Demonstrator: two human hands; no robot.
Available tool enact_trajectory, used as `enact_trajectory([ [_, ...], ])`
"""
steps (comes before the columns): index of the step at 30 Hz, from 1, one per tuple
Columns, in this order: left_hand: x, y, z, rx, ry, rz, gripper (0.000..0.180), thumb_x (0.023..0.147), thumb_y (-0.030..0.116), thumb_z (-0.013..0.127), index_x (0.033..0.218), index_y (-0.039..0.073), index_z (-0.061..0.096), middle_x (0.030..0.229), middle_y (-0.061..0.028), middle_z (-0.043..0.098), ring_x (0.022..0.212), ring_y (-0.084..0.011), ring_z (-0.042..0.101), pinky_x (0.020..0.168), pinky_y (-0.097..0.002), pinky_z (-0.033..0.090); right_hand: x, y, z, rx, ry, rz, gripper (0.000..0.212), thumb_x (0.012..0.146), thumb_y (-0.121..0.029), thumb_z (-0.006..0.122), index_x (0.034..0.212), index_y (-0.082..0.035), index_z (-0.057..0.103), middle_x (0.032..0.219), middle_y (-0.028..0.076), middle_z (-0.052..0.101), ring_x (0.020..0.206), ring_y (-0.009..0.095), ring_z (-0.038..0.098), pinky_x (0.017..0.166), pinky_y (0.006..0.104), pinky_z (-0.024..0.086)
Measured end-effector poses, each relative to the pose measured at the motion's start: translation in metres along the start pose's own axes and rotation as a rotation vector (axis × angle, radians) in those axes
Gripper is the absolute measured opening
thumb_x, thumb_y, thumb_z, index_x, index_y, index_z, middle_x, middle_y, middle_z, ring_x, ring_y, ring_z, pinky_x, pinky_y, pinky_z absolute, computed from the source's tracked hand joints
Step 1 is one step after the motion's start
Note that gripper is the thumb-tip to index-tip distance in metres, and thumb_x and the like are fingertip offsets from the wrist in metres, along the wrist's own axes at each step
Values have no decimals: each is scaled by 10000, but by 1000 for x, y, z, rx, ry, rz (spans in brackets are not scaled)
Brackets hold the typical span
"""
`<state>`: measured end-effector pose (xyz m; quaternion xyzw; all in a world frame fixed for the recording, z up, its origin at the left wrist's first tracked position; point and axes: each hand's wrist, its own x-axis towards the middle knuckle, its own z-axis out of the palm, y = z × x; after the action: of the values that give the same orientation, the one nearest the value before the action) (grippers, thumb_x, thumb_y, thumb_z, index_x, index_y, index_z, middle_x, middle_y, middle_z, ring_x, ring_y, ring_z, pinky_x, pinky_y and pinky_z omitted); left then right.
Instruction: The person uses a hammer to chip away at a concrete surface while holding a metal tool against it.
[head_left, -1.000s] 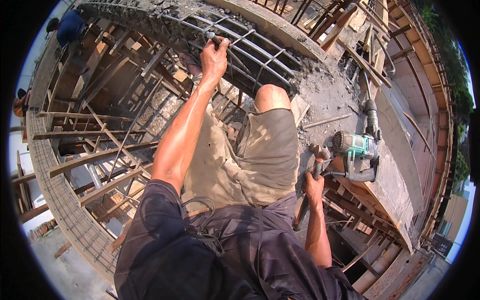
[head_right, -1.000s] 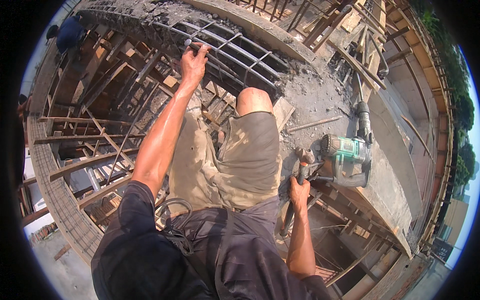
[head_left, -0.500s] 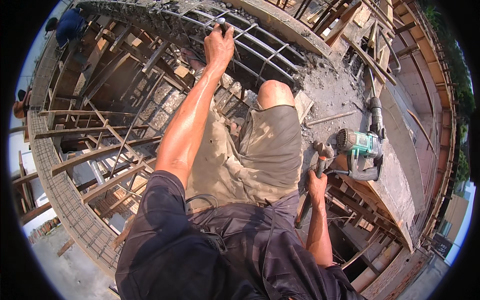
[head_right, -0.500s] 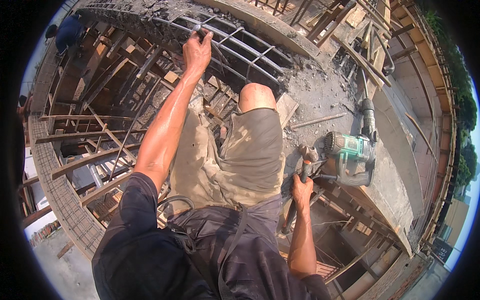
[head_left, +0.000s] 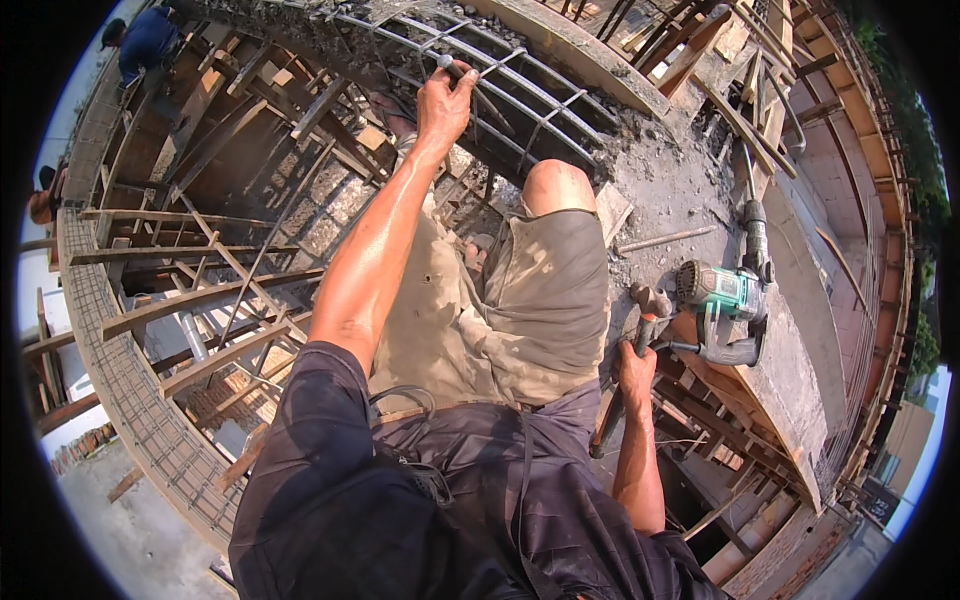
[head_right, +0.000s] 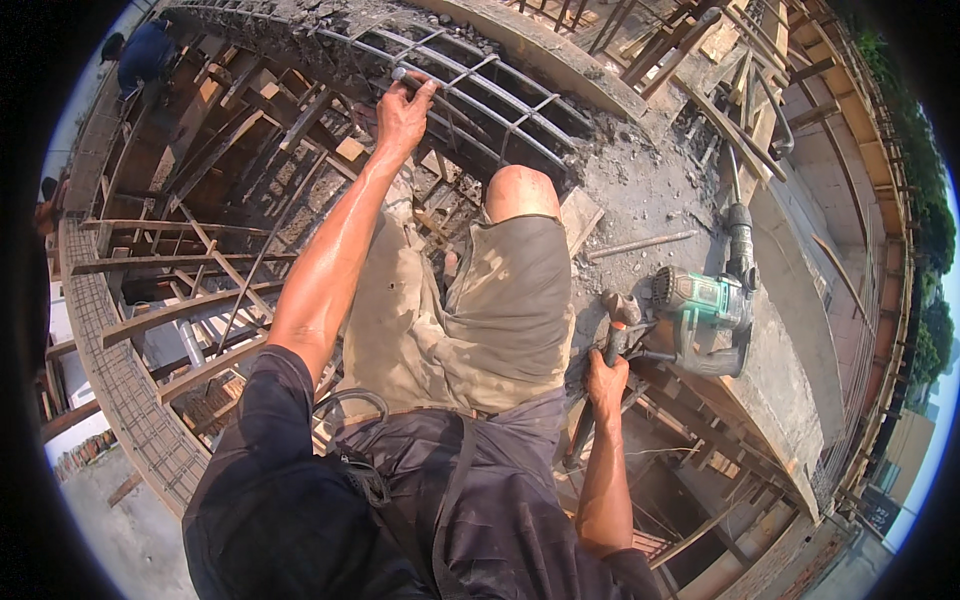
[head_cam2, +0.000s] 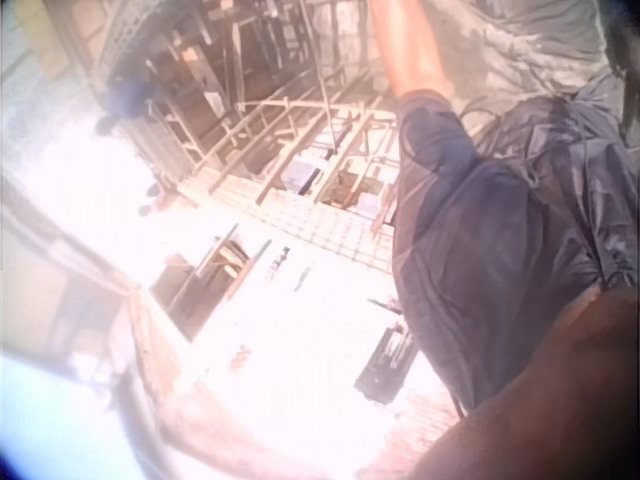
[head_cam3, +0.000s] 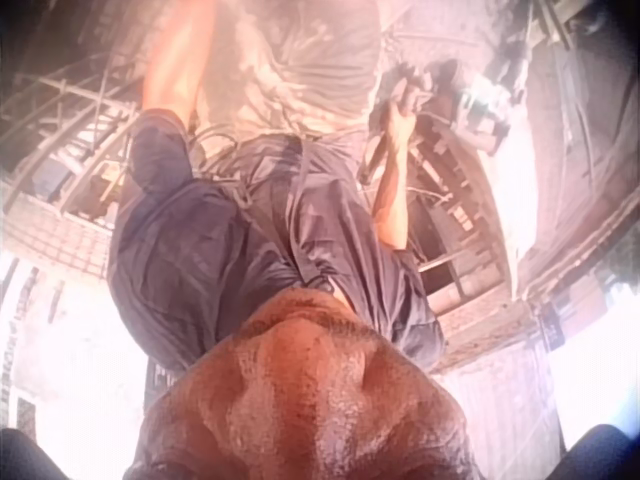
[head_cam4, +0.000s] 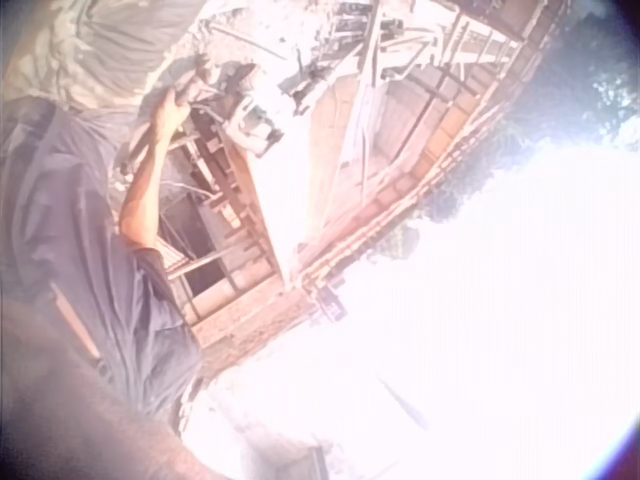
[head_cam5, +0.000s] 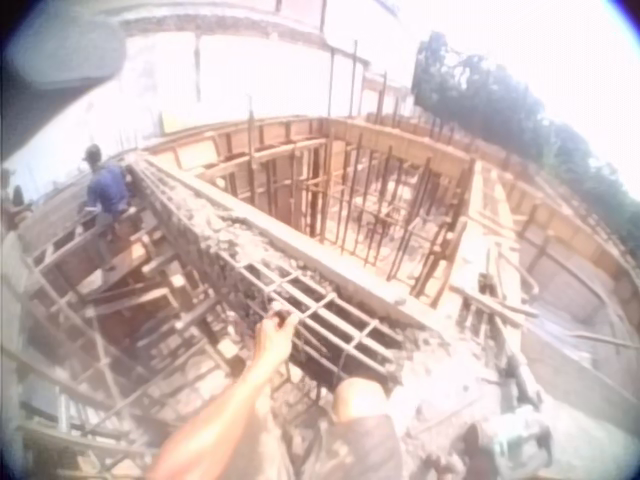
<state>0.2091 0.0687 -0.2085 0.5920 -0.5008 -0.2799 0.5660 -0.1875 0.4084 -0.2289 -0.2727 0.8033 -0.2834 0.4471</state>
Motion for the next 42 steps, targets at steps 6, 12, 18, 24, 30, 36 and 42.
enact_trajectory([
  [6,-23,1,-2,371,-106,-68,319,910,359,661,990,52,684,709,-154,644,664,-308,613,640,-437,456,-9,-13,-2,-9,-5,-4,272,869,-191,654,691,-39,514,572,18,509,438,120,467,403,296,354],
  [12,-33,11,6,221,-149,-182,384,895,427,651,984,57,701,696,-94,624,685,-194,591,668,-392,479,-11,-17,1,26,19,6,243,863,-189,654,733,-39,513,559,23,503,416,121,457,388,293,342],
  [18,-28,48,-5,-102,-581,-553,750,814,653,664,1175,0,588,1059,-84,537,831,-177,541,766,-325,539,-10,-15,1,55,9,-8,227,859,-175,654,741,-44,510,562,16,497,423,111,451,385,283,334],
  [24,-36,59,10,-611,-523,-813,636,799,373,811,1161,-57,513,1130,-137,447,865,-189,601,781,-290,612,-11,-12,1,48,11,4,230,860,-197,656,740,-58,516,576,-8,484,442,101,434,400,283,330],
  [30,-9,39,30,-792,-388,-1054,200,782,-100,640,935,-72,514,975,-147,501,846,-304,676,805,-384,657,-1,-2,1,51,25,-4,235,847,-209,676,771,-31,542,591,-2,496,464,107,450,406,285,352],
  [36,23,11,25,-560,-672,-1338,271,758,-142,590,1020,-104,531,1000,-266,616,749,-257,712,551,-262,633,-2,-2,2,10,21,-49,255,845,-222,675,757,-19,548,583,-2,500,465,108,454,414,290,352],
  [42,14,18,13,-1079,-717,-1378,252,866,-115,507,1111,-120,447,941,-188,577,565,-67,573,411,-139,496,6,10,3,-70,18,-61,267,849,-231,670,721,-32,545,594,1,516,474,109,449,444,304,356],
])
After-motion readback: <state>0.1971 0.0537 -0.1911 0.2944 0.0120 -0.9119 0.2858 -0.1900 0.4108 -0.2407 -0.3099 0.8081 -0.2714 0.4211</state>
